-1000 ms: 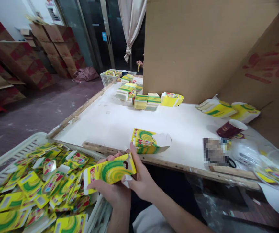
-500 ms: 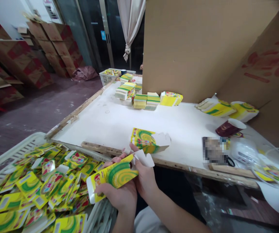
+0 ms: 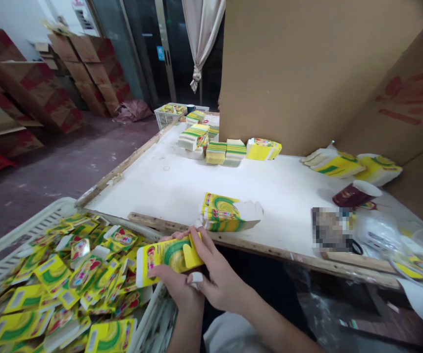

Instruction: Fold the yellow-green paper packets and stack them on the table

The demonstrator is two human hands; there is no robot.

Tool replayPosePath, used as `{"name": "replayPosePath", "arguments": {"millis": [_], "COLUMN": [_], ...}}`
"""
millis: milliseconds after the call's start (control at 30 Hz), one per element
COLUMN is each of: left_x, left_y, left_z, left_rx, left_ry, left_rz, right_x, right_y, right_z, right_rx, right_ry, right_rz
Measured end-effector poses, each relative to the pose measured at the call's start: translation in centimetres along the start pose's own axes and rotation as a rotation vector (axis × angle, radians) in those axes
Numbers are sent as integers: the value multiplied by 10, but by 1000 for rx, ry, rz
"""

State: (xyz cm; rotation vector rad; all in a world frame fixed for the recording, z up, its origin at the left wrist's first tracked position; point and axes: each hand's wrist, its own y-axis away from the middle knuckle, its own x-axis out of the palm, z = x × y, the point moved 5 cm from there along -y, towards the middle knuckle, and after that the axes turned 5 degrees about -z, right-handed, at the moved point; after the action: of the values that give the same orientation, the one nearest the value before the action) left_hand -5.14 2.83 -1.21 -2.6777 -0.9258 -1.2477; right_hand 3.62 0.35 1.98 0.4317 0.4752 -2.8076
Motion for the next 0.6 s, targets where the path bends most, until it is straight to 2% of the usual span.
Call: {"name": "replayPosePath", "arguments": {"millis": [100,167,300,367,500,600], "left_x": [1,4,7,7,6,3], "left_y": [3,5,4,3,6,8], "left_z": [-4,-5,-5,-4,0,3], "left_rx": [34,-8,-92,-90,-67,-89], "left_ry": [30,53,78,72,52,56], "left_rz": [-26,11,18,-4,-29,-26], "right_x": [-3,-7,-14,-15,-14,-15], "right_y": [2,2,-1,0,4,2], "right_z": [-8,-9,-6,-6,-8,-7], "right_rx": [-48,-73,-88,-90,-80,-71], "right_ry": [48,37,-13,-5,26,27], "right_rz": [-74,-115,-92,-90,-172,-148]}}
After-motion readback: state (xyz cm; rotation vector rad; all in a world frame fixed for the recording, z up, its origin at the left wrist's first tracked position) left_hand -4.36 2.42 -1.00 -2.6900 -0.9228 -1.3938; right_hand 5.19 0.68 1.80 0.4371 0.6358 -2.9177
